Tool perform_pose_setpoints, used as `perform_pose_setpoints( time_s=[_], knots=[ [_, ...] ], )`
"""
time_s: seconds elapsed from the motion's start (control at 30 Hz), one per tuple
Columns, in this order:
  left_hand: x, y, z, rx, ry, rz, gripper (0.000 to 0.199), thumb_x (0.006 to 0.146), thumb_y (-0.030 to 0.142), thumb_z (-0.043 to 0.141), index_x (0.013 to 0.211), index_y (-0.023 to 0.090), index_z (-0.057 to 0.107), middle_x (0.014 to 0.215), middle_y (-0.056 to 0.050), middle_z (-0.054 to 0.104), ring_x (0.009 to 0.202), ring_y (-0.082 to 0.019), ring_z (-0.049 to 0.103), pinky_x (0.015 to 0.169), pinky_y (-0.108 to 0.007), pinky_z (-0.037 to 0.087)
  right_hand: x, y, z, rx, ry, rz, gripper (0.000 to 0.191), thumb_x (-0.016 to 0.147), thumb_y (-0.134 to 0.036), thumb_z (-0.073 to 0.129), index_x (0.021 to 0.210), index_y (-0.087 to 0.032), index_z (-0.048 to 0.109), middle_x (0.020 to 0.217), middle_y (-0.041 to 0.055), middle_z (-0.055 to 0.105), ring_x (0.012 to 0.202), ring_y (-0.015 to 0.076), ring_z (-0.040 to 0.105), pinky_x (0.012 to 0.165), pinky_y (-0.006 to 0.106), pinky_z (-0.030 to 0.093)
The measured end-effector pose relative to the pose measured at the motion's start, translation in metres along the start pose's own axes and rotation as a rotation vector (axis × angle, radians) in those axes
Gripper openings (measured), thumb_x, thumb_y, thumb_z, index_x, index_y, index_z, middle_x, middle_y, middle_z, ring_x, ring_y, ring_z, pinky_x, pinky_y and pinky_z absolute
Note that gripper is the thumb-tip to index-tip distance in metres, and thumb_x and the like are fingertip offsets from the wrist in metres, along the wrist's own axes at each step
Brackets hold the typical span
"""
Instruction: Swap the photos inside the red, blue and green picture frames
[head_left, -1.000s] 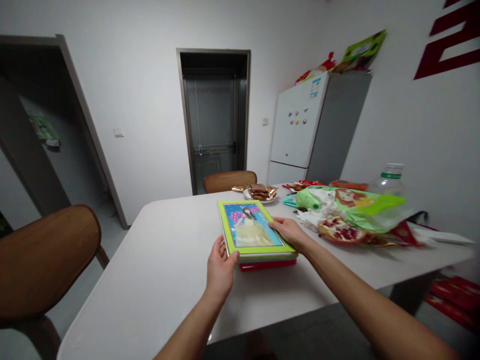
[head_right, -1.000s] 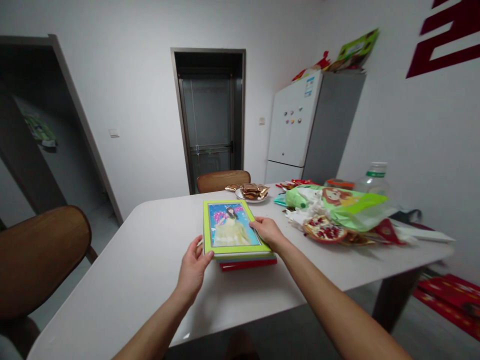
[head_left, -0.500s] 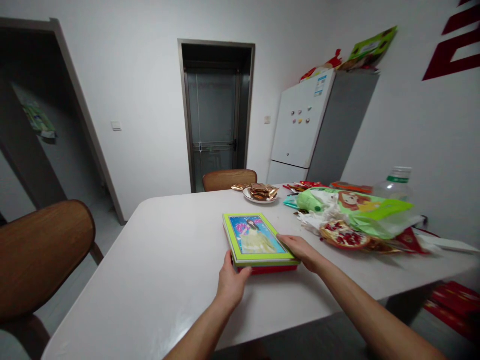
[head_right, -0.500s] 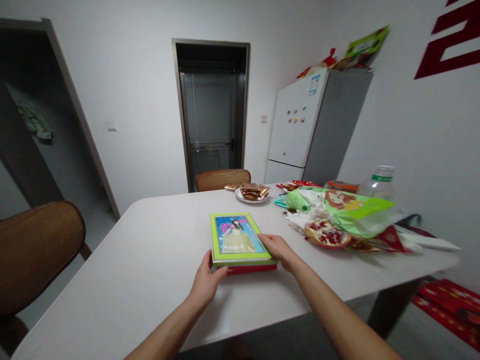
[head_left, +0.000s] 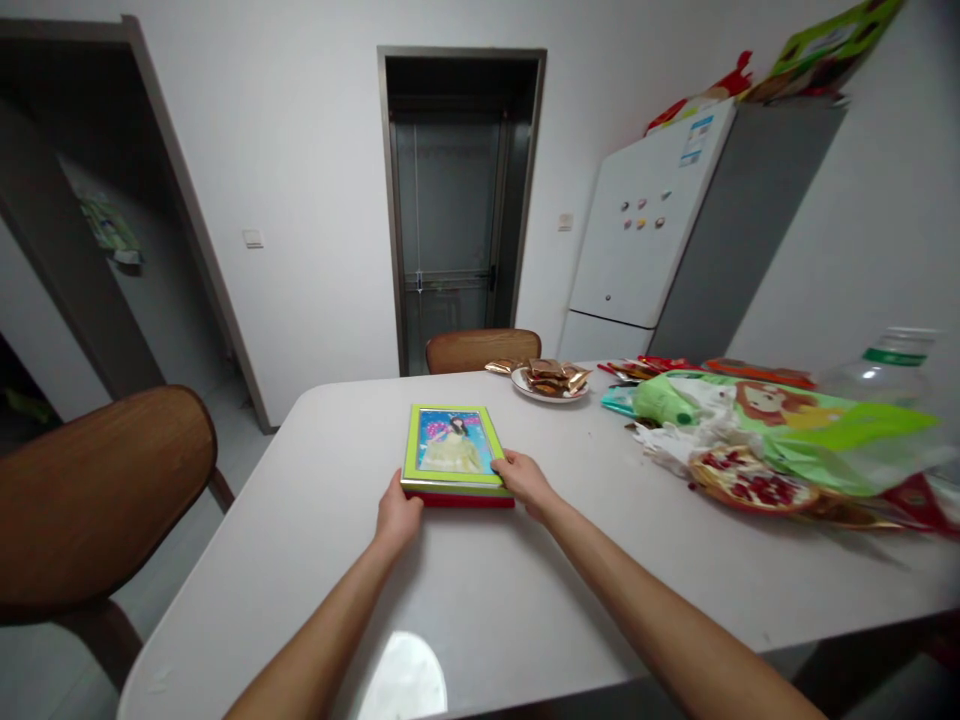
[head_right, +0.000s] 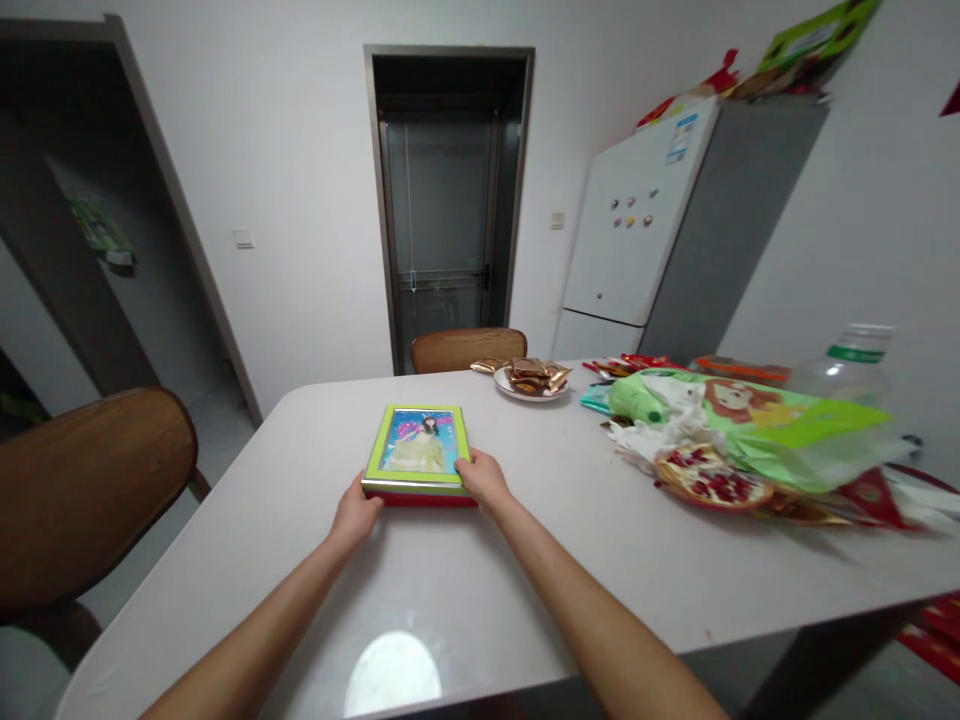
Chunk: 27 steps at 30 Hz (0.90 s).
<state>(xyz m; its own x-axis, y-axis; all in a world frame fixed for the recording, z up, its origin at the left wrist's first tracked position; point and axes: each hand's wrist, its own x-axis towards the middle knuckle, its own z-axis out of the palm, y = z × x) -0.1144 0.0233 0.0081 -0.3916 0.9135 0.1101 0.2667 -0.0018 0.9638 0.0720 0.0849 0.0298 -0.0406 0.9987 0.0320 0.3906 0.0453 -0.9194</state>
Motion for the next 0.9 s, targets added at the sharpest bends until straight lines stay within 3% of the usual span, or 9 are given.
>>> perform_pose_setpoints(
  time_s=[0.13, 0.27, 0.5, 0.57, 0.63, 0.73, 0.77, 0.8, 0.9],
  knots=[
    [0.025, -0.012, -0.030, 0.038, 0.077, -0.011, 0.048, 0.055, 0.000, 0.050, 0.098, 0.021, 0.054, 0.095, -0.004, 0.063, 0.094, -0.022, 0.055, 0.081, -0.029, 0.038, 0.021, -0.016, 0.041, -0.049, -0.016, -0.013, 0.028, 0.065, -0.021, 0.045, 0.085, -0.016, 0.063, 0.066, 0.0024, 0.065, 0.064, 0.0140, 0.058, 0.053, 0.018, 0.040],
    [0.034, -0.016, -0.047, 0.034, 0.133, -0.034, 0.047, 0.055, 0.000, 0.050, 0.096, 0.022, 0.055, 0.095, -0.004, 0.063, 0.094, -0.022, 0.054, 0.080, -0.028, 0.038, 0.030, -0.026, 0.066, -0.098, -0.015, -0.027, 0.029, 0.066, -0.023, 0.046, 0.089, -0.016, 0.062, 0.073, 0.0032, 0.065, 0.068, 0.0148, 0.058, 0.057, 0.019, 0.040],
    [0.027, -0.007, -0.071, -0.074, 0.214, -0.094, 0.046, 0.054, 0.001, 0.055, 0.097, 0.017, 0.054, 0.078, -0.004, 0.063, 0.078, -0.018, 0.058, 0.072, -0.027, 0.040, 0.025, -0.037, 0.059, -0.114, 0.141, -0.082, 0.052, 0.070, -0.031, 0.043, 0.118, -0.011, 0.044, 0.092, 0.0087, 0.060, 0.079, 0.0159, 0.053, 0.068, 0.023, 0.040],
    [0.020, 0.008, -0.076, -0.120, 0.255, -0.078, 0.048, 0.058, 0.006, 0.055, 0.104, 0.016, 0.049, 0.069, 0.000, 0.059, 0.069, -0.015, 0.056, 0.068, -0.026, 0.040, 0.011, -0.046, 0.056, -0.016, 0.181, -0.184, 0.057, 0.069, -0.030, 0.043, 0.123, -0.011, 0.039, 0.084, 0.0057, 0.059, 0.073, 0.0136, 0.051, 0.066, 0.023, 0.039],
    [0.008, 0.034, -0.075, -0.179, 0.249, -0.025, 0.050, 0.062, 0.013, 0.054, 0.110, 0.016, 0.045, 0.060, 0.005, 0.052, 0.058, -0.012, 0.052, 0.061, -0.024, 0.040, -0.013, -0.063, 0.057, 0.218, 0.078, -0.302, 0.059, 0.067, -0.026, 0.044, 0.124, -0.014, 0.037, 0.066, -0.0014, 0.054, 0.058, 0.0095, 0.046, 0.057, 0.021, 0.038],
    [-0.015, 0.083, -0.066, -0.308, 0.109, 0.100, 0.060, 0.061, 0.015, 0.054, 0.118, 0.022, 0.038, 0.055, 0.009, 0.045, 0.047, -0.006, 0.043, 0.053, -0.019, 0.036, -0.055, -0.095, 0.061, 0.660, -0.242, -0.340, 0.065, 0.067, -0.023, 0.044, 0.129, -0.023, 0.026, 0.049, -0.0094, 0.041, 0.040, 0.0051, 0.029, 0.041, 0.017, 0.028],
    [-0.023, 0.098, -0.062, -0.468, -0.029, 0.191, 0.065, 0.061, 0.014, 0.054, 0.122, 0.022, 0.033, 0.055, 0.010, 0.043, 0.046, -0.006, 0.041, 0.052, -0.019, 0.035, -0.068, -0.105, 0.061, 0.773, -0.297, -0.340, 0.066, 0.067, -0.022, 0.044, 0.130, -0.025, 0.023, 0.047, -0.0104, 0.038, 0.039, 0.0046, 0.025, 0.039, 0.016, 0.025],
    [-0.031, 0.111, -0.059, -0.595, -0.161, 0.251, 0.069, 0.061, 0.013, 0.053, 0.125, 0.023, 0.029, 0.055, 0.010, 0.043, 0.046, -0.005, 0.040, 0.052, -0.019, 0.034, -0.078, -0.113, 0.061, 0.860, -0.328, -0.339, 0.067, 0.066, -0.021, 0.044, 0.130, -0.027, 0.022, 0.046, -0.0110, 0.036, 0.038, 0.0044, 0.023, 0.038, 0.015, 0.023],
    [-0.050, 0.130, -0.055, -0.779, -0.318, 0.274, 0.075, 0.059, 0.011, 0.052, 0.127, 0.022, 0.023, 0.054, 0.010, 0.044, 0.044, -0.005, 0.040, 0.051, -0.019, 0.033, -0.097, -0.125, 0.058, 0.988, -0.355, -0.332, 0.069, 0.064, -0.016, 0.044, 0.129, -0.029, 0.024, 0.044, -0.0114, 0.033, 0.038, 0.0044, 0.022, 0.037, 0.015, 0.021]
  ],
)
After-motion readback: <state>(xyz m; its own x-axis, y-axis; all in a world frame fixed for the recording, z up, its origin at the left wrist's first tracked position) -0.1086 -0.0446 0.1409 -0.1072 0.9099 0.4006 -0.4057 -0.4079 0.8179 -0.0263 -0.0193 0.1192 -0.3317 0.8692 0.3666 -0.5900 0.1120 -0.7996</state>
